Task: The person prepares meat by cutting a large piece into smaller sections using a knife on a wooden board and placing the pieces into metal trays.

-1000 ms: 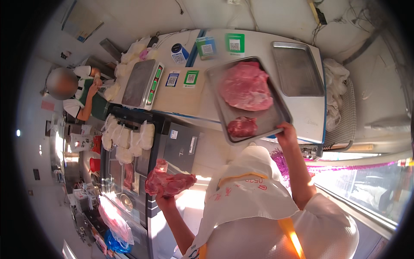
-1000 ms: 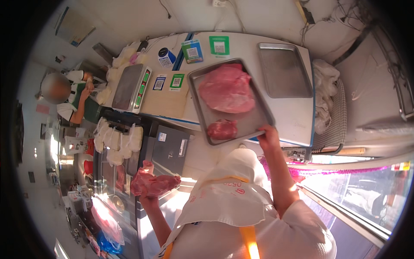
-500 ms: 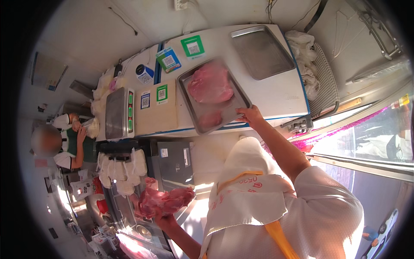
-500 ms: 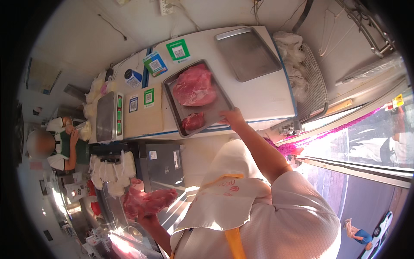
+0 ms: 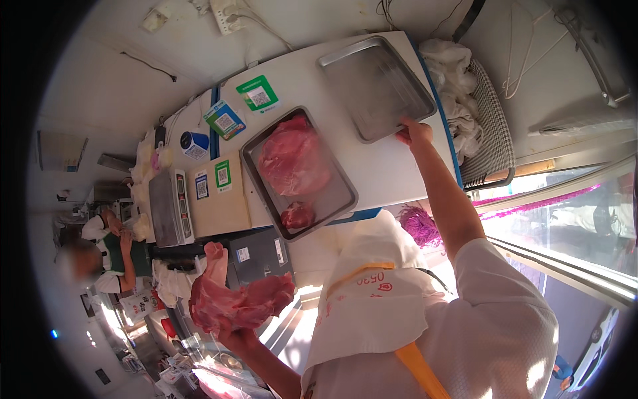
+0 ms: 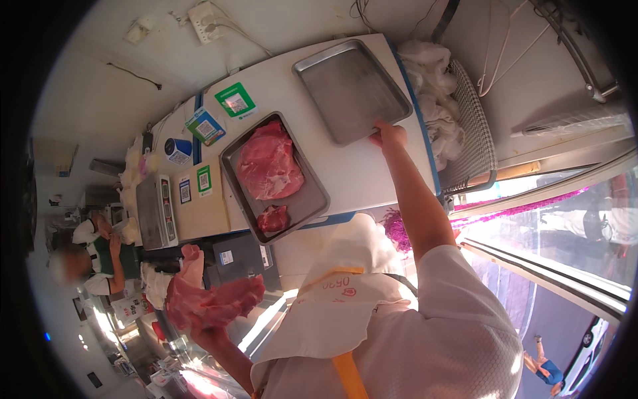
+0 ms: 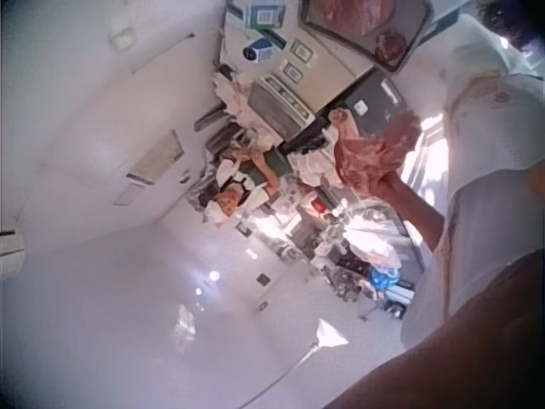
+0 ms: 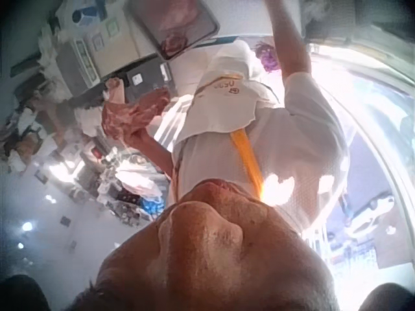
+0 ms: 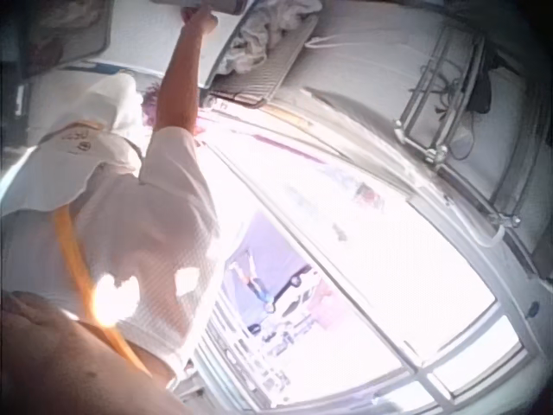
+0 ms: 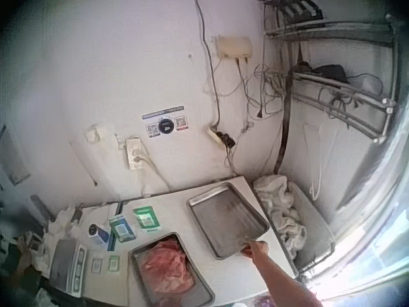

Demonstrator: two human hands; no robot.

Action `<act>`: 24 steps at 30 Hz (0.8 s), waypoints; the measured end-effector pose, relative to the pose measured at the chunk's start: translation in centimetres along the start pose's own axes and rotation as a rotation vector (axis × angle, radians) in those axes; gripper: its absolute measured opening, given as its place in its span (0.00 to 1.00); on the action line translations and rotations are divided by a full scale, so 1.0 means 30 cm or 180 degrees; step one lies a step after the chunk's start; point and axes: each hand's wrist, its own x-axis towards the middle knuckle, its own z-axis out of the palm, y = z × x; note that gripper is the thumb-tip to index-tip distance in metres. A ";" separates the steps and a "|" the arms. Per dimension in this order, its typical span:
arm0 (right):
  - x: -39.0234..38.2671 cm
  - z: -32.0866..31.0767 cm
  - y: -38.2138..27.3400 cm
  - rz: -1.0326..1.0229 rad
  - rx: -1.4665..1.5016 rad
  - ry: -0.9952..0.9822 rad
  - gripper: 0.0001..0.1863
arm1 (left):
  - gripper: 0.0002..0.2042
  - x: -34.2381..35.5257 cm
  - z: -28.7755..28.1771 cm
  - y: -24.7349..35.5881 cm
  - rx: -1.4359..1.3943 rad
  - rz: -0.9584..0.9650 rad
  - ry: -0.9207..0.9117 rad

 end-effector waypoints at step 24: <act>-1.420 -1.371 0.287 -0.0799 0.1503 0.0654 0.05 | 0.40 0.466 0.724 -0.131 0.0674 -0.1753 -0.2858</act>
